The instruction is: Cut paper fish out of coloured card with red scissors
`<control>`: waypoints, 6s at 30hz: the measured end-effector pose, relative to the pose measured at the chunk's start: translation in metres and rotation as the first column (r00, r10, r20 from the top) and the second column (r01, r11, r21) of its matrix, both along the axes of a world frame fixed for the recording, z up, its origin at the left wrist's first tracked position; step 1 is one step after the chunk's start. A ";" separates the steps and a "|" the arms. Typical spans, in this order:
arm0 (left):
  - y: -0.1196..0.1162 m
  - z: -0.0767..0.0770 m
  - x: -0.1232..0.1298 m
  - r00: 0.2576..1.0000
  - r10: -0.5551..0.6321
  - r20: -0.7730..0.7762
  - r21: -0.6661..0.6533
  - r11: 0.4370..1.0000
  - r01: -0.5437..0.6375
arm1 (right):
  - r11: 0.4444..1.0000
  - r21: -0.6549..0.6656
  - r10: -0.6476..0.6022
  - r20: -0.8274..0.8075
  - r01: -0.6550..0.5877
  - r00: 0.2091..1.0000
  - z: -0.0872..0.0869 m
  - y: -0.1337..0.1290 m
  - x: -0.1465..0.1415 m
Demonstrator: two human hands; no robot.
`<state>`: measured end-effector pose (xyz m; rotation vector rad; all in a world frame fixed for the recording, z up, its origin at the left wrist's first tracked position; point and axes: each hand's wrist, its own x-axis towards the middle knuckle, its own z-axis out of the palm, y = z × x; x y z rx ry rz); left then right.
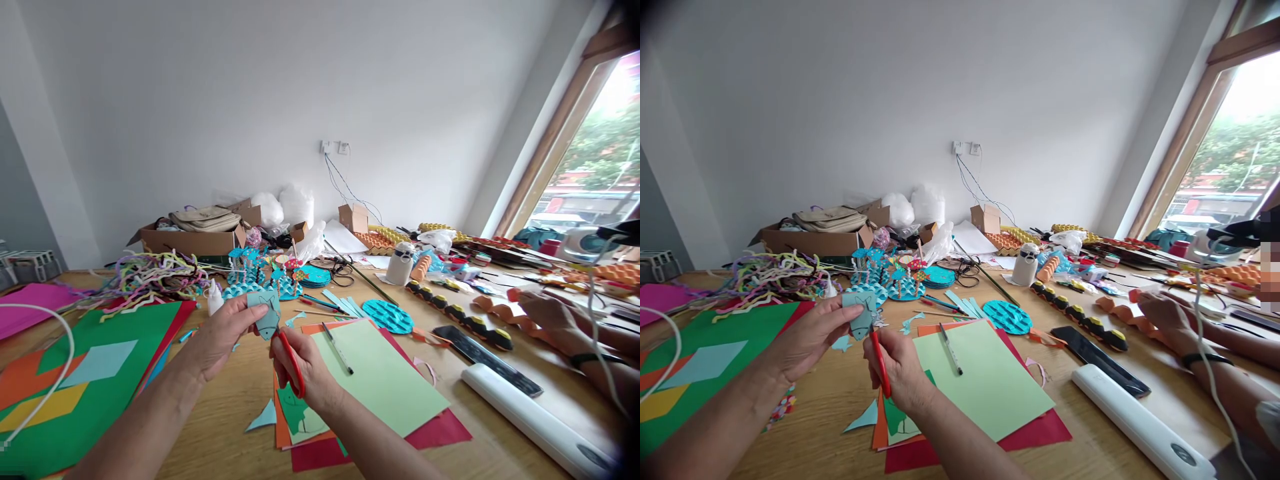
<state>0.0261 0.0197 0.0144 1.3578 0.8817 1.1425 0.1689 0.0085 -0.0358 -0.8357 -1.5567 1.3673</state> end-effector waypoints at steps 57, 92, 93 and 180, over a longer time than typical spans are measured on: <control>-0.001 -0.008 0.016 0.977 0.142 0.160 -0.018 0.990 -0.141 | 0.998 0.050 0.032 -0.089 -0.028 0.995 -0.002 -0.003 -0.004; -0.006 -0.005 0.016 0.988 0.145 0.050 0.042 0.988 -0.147 | 0.999 -0.004 -0.044 -0.100 0.044 0.994 -0.002 -0.003 -0.005; -0.005 -0.005 0.015 0.989 0.138 0.049 0.047 0.989 -0.141 | 0.999 -0.008 -0.052 -0.091 0.052 0.994 -0.002 -0.004 -0.005; 0.004 0.004 -0.021 0.995 -0.046 -0.083 -0.106 0.994 0.037 | 1.000 0.007 -0.015 0.018 0.014 1.000 -0.003 -0.003 -0.001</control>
